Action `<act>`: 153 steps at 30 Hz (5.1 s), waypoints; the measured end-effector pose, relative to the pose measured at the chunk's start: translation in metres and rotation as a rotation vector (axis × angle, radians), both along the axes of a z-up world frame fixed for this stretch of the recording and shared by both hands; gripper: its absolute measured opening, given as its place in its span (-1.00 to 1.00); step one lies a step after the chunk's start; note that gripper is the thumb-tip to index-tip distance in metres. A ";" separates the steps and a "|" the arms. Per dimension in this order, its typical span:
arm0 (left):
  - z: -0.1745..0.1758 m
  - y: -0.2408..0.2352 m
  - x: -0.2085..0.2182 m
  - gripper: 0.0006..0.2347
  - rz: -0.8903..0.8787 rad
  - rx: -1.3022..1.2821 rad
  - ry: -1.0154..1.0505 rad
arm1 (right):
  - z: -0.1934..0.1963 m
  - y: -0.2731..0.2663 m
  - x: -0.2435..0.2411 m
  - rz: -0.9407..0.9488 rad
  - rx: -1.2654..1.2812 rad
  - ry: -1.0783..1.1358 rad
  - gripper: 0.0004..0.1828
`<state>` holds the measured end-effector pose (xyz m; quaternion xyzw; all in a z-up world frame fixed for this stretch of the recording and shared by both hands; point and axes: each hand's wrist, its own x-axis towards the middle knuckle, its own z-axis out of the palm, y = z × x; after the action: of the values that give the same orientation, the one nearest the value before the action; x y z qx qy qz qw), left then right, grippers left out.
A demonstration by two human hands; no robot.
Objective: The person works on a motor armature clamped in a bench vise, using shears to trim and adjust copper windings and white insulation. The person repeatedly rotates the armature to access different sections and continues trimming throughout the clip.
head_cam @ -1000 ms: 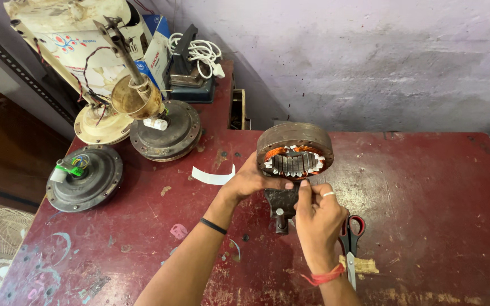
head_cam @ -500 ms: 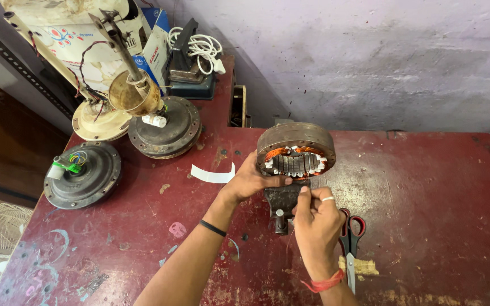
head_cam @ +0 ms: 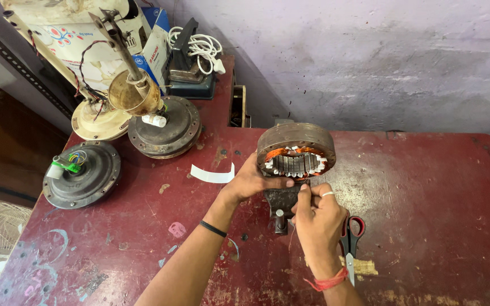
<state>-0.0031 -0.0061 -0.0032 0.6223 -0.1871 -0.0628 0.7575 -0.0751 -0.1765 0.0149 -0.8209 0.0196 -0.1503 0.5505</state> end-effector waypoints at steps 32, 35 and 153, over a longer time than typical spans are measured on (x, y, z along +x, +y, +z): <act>-0.022 0.002 0.005 -0.40 0.069 -0.010 0.081 | 0.024 -0.045 0.034 0.245 -0.304 -0.343 0.04; -0.023 0.003 0.007 -0.40 0.042 -0.036 0.070 | 0.030 -0.048 0.045 0.398 -0.278 -0.392 0.08; -0.023 -0.004 0.003 -0.36 0.140 0.067 0.033 | -0.018 -0.040 0.071 0.575 0.636 -0.043 -0.15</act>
<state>-0.0002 -0.0103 -0.0264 0.6579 -0.1283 -0.0261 0.7416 -0.0041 -0.2161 -0.0026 -0.5790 -0.1762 0.0058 0.7960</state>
